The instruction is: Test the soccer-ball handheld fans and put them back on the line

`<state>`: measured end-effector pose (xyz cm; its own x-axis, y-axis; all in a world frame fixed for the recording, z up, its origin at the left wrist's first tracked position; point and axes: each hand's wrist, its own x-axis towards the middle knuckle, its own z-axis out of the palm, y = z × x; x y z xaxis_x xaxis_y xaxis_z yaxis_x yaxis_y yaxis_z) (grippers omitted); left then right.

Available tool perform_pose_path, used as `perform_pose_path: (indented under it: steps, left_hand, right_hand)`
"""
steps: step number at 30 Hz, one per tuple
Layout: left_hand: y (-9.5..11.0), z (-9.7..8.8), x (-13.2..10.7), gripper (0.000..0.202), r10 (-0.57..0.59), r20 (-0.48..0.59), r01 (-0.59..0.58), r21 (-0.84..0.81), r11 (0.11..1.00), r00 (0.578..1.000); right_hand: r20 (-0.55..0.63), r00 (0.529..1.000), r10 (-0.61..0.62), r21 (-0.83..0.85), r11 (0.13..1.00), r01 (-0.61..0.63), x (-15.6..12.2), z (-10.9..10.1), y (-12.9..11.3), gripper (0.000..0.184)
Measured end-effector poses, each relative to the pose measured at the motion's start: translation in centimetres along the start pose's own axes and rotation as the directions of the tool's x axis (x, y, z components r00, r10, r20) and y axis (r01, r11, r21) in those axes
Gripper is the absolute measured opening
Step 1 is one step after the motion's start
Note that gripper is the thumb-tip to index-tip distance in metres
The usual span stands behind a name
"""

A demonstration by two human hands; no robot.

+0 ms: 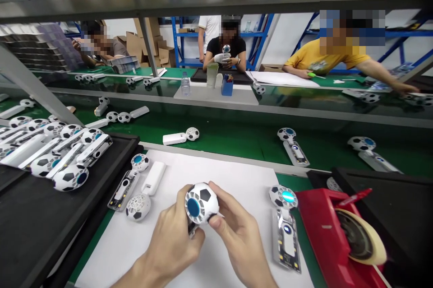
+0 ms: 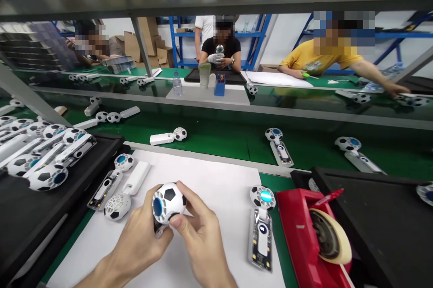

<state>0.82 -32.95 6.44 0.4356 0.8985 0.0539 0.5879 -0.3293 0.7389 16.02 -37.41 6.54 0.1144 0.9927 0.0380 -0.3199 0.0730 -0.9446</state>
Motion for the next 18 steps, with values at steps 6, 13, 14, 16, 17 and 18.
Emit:
perform_pose_path:
  steps: [6, 13, 14, 16, 17, 18]
  left_hand:
    - [-0.5, 0.6, -0.3, 0.062, 0.175, -0.160, -0.171, 0.041, 0.984, 0.971]
    - [0.1, 0.3, -0.3, 0.063, 0.455, -0.340, -0.412, 0.196, 0.890, 0.823]
    - [0.2, 0.1, -0.3, 0.062, 0.492, -0.355, -0.441, 0.219, 0.870, 0.795]
    - [0.6, -0.3, -0.2, 0.059, 0.555, -0.375, -0.494, 0.253, 0.832, 0.742]
    - [0.7, -0.4, -0.1, 0.058, 0.578, -0.380, -0.516, 0.260, 0.816, 0.722]
    - [0.8, -0.6, 0.0, 0.057, 0.594, -0.384, -0.534, 0.262, 0.804, 0.706]
  right_hand:
    - [-0.027, 0.993, -0.117, -0.085, 0.990, 0.114, -1.0, 0.1, 1.1, 0.045]
    - [0.183, 0.846, -0.501, -0.243, 0.811, 0.533, -1.0, -0.8, 2.2, 0.058]
    - [0.201, 0.819, -0.537, -0.261, 0.777, 0.573, -1.0, -0.8, 2.2, 0.060]
    - [0.233, 0.777, -0.585, -0.292, 0.720, 0.630, -1.1, -0.8, 2.0, 0.062]
    - [0.248, 0.757, -0.604, -0.307, 0.692, 0.653, -1.1, -0.8, 1.9, 0.062]
    - [0.260, 0.743, -0.617, -0.321, 0.670, 0.669, -1.2, -0.7, 1.7, 0.063]
